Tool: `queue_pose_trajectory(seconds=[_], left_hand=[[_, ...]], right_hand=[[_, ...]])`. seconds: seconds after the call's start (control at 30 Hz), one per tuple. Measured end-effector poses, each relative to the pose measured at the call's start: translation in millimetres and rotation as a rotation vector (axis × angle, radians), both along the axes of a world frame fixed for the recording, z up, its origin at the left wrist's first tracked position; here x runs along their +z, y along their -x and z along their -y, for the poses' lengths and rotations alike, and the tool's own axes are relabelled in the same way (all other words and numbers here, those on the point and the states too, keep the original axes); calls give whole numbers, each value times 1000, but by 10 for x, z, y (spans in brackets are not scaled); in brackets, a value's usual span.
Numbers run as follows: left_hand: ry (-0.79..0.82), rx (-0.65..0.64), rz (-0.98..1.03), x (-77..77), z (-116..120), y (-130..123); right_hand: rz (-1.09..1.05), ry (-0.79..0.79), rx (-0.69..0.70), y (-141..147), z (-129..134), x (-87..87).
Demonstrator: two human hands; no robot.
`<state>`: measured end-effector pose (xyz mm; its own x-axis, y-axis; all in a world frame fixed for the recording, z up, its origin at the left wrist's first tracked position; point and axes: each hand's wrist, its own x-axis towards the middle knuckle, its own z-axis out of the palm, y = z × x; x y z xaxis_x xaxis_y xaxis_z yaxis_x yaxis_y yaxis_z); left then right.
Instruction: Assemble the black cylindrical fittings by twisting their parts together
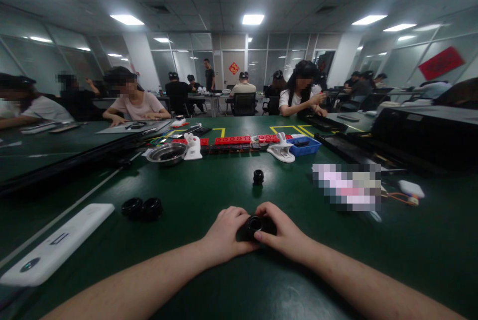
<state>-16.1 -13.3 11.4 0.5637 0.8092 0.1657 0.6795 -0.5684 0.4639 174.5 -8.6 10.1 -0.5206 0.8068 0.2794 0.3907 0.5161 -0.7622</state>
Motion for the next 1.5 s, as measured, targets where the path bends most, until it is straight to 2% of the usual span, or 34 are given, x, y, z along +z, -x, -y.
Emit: queue_pose_trajectory(seconds=[0.1, 0.2, 0.33, 0.47, 0.67, 0.8, 0.93, 1.0, 1.13, 1.2, 1.37, 1.43, 1.5], left_hand=[[10, 0, 6, 22, 9, 9], [10, -1, 6, 15, 4, 15], [-6, 3, 8, -25, -10, 7], [-11, -2, 4, -23, -7, 3], [4, 4, 4, -9, -7, 23], [2, 4, 1, -19, -12, 15], [-1, 2, 4, -7, -5, 3], [0, -1, 3, 4, -1, 4], [13, 6, -1, 20, 3, 9], [12, 5, -2, 26, 4, 4], [-10, 3, -1, 18, 0, -11], [-18, -2, -3, 1, -5, -5], [-24, -1, -1, -18, -11, 5]], right_hand=[[-7, -25, 96, -10, -9, 52], [-49, -12, 188, -31, -27, 27], [-78, 46, 100, -27, -34, -63], [-22, 24, 18, 2, -21, -30], [-69, -11, 175, -26, -26, 26], [-86, 44, 97, -34, -26, -58], [-34, 6, 4, -7, -29, -57], [-15, -23, 19, -4, -31, -19], [-58, -34, 157, -30, -32, 13], [-72, -4, 142, -39, -25, -11], [-26, 17, -3, -10, -8, -30], [-7, -5, 12, 0, -9, 5], [-25, -23, 90, -4, -14, 34]])
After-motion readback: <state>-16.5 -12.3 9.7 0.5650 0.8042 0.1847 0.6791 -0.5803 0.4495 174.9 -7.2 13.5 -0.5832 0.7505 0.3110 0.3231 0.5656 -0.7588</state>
